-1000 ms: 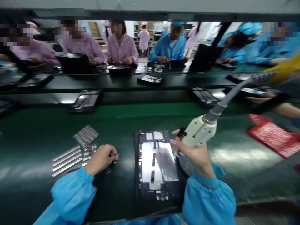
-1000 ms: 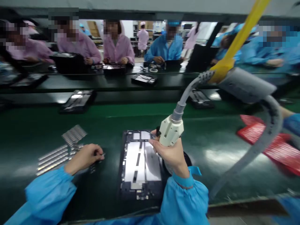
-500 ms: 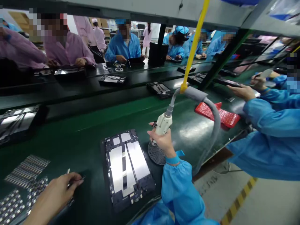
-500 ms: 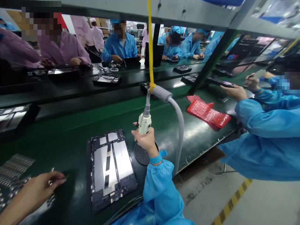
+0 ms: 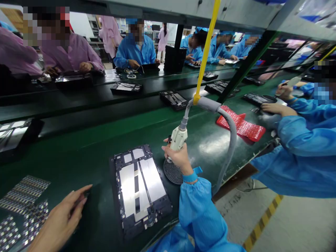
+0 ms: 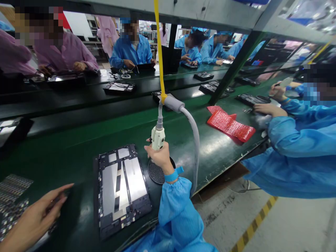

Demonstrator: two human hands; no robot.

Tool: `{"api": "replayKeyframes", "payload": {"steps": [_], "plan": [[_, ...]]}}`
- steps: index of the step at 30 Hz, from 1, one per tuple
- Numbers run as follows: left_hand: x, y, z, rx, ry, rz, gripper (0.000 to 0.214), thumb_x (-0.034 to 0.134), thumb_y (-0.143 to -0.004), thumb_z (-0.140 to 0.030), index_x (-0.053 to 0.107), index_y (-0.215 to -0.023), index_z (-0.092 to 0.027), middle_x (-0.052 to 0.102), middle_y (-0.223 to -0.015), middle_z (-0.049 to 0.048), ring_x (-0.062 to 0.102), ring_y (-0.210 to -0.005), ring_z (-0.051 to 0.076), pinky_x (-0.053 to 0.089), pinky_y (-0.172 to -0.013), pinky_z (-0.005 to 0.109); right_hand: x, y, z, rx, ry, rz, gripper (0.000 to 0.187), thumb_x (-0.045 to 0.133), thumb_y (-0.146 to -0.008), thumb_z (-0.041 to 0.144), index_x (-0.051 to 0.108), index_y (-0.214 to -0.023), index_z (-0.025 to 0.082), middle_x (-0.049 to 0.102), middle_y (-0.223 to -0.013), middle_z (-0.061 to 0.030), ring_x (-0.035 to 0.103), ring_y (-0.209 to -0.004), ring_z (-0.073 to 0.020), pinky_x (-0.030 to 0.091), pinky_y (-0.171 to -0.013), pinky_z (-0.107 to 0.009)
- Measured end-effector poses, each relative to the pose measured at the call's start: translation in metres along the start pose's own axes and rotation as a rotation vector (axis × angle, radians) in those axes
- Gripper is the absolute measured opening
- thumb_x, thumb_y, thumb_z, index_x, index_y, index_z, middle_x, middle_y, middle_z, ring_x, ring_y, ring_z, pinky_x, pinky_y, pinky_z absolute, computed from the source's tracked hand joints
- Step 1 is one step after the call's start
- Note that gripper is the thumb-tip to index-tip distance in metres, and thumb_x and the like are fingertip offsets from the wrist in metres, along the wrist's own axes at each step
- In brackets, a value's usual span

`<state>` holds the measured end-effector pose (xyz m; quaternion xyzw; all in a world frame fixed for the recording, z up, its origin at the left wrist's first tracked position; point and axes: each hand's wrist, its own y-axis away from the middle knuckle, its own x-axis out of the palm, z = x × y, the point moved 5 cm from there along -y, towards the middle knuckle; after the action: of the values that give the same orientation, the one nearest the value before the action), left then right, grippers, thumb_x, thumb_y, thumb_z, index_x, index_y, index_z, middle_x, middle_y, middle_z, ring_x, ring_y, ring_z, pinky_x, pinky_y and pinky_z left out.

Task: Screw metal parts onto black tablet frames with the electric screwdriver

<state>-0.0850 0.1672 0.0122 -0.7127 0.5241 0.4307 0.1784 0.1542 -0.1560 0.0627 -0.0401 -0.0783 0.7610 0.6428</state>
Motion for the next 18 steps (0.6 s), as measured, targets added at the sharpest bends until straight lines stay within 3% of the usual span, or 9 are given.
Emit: {"api": "replayKeyframes", "payload": {"steps": [3,6,10,13,18], "plan": [[0.009,0.002,0.000,-0.144,0.222,0.058,0.068,0.046,-0.078,-0.068,0.052,-0.124,-0.018,0.058,-0.061,-0.0006,0.056,-0.050,0.019,0.046,-0.044,0.026,0.000,-0.001,0.000,-0.007,-0.001,0.013,0.022,0.072,-0.068,0.019,0.065,-0.088,0.014,0.055,-0.046,0.0061,0.052,-0.039,-0.0119,0.044,-0.044,-0.026],[0.011,0.001,-0.001,-0.234,0.318,0.033,0.074,0.051,-0.073,-0.070,0.053,-0.122,-0.015,0.057,-0.057,-0.0016,0.055,-0.046,0.018,0.042,-0.040,0.026,0.001,0.001,0.010,-0.016,0.010,-0.005,0.024,0.073,-0.068,0.019,0.066,-0.090,0.014,0.055,-0.046,0.0062,0.052,-0.039,-0.0115,0.043,-0.042,-0.025],[-0.002,-0.012,-0.017,-0.129,0.230,0.011,0.052,0.055,-0.077,-0.054,0.064,-0.109,-0.014,0.071,-0.081,0.0058,0.066,-0.066,0.020,0.051,-0.059,0.028,0.014,0.007,0.041,-0.099,-0.031,-0.004,0.029,0.076,-0.069,0.018,0.065,-0.096,0.016,0.058,-0.051,0.0053,0.054,-0.039,-0.0126,0.044,-0.040,-0.026],[-0.015,-0.024,-0.027,-0.072,0.025,0.018,0.033,0.056,-0.080,-0.037,0.070,-0.101,-0.015,0.073,-0.086,0.0063,0.068,-0.078,0.021,0.050,-0.072,0.029,0.042,0.014,0.066,-0.149,-0.092,0.098,0.030,0.075,-0.072,0.017,0.064,-0.100,0.017,0.059,-0.051,0.0055,0.055,-0.041,-0.0131,0.047,-0.043,-0.027],[-0.016,-0.027,-0.039,-0.013,-0.203,-0.030,0.017,0.056,-0.083,-0.021,0.072,-0.087,-0.020,0.074,-0.085,0.0040,0.067,-0.085,0.021,0.047,-0.074,0.028,0.111,0.032,0.085,-0.087,-0.156,0.319,0.029,0.073,-0.073,0.018,0.064,-0.101,0.016,0.059,-0.051,0.0052,0.056,-0.040,-0.0127,0.048,-0.043,-0.026]]}}
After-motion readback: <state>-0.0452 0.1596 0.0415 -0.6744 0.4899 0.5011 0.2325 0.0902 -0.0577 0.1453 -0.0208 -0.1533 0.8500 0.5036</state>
